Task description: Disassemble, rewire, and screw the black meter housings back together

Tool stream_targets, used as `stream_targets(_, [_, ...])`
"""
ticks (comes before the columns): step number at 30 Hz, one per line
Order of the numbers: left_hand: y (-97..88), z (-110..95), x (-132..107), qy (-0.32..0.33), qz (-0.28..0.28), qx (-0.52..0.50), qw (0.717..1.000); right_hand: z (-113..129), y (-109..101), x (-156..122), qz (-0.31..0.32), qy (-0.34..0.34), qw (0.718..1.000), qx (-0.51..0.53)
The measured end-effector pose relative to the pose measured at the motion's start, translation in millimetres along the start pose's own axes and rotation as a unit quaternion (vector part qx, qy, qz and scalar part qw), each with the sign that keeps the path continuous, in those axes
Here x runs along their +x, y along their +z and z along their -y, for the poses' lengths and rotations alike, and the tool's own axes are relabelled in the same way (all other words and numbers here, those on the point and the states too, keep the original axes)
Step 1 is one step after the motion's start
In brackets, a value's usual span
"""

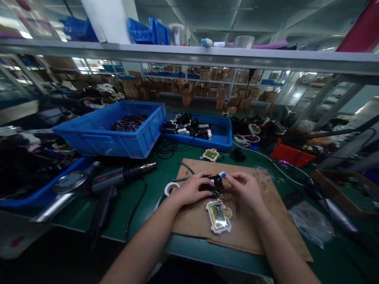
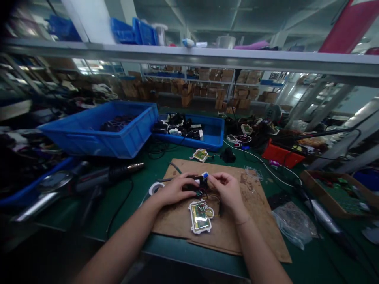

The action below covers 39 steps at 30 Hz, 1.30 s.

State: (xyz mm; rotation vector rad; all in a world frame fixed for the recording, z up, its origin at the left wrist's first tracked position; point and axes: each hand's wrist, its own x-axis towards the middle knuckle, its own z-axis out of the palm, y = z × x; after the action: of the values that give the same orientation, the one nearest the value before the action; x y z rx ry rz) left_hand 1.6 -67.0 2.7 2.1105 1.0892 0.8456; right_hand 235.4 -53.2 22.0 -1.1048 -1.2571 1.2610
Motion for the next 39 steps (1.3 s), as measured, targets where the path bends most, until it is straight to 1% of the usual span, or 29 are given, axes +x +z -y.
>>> stream_targets(3, [-0.6,0,0,0.011,0.011,0.009,1.000,-8,-6,-4,0.017,-0.011,0.994,-0.109])
stream_targets(6, [-0.7,0,0,0.011,0.009,0.004,1.000,-13,-6,-5,0.033,-0.066,0.968,-0.240])
stream_targets(9, [0.2,1,0,0.010,0.001,-0.009,1.000,-11,-1,-5,0.047,-0.151,0.919,-0.362])
stream_targets(12, [1.2,2,0,0.004,-0.005,-0.012,1.000,-6,4,-6,0.058,-0.201,0.870,-0.447])
stream_targets(15, [1.5,4,0,0.001,-0.006,-0.012,1.000,-1,8,-9,0.063,-0.225,0.815,-0.531])
stream_targets(17, [1.0,4,0,0.002,-0.003,-0.009,1.000,3,11,-12,0.069,-0.228,0.777,-0.583])
stream_targets(19, [0.3,4,0,0.007,0.001,-0.004,1.000,7,15,-13,0.078,-0.222,0.748,-0.620])
stream_targets(20, [-0.1,3,0,0.009,0.001,-0.001,1.000,9,17,-13,0.083,-0.218,0.738,-0.633])
stream_targets(22, [-0.6,3,0,0.012,0.003,0.005,1.000,13,22,-12,0.091,-0.209,0.730,-0.644])
stream_targets(27, [0.1,6,-1,0.024,0.004,0.017,1.000,20,25,-3,0.103,-0.182,0.748,-0.630])
stream_targets(29, [0.9,8,-1,0.029,0.000,0.019,0.999,22,24,1,0.107,-0.170,0.749,-0.631])
stream_targets(36, [0.7,9,-2,0.032,0.001,0.034,0.999,27,26,8,0.120,-0.168,0.736,-0.644])
stream_targets(39, [0.0,7,-2,0.031,0.000,0.033,0.999,28,27,11,0.126,-0.165,0.739,-0.640])
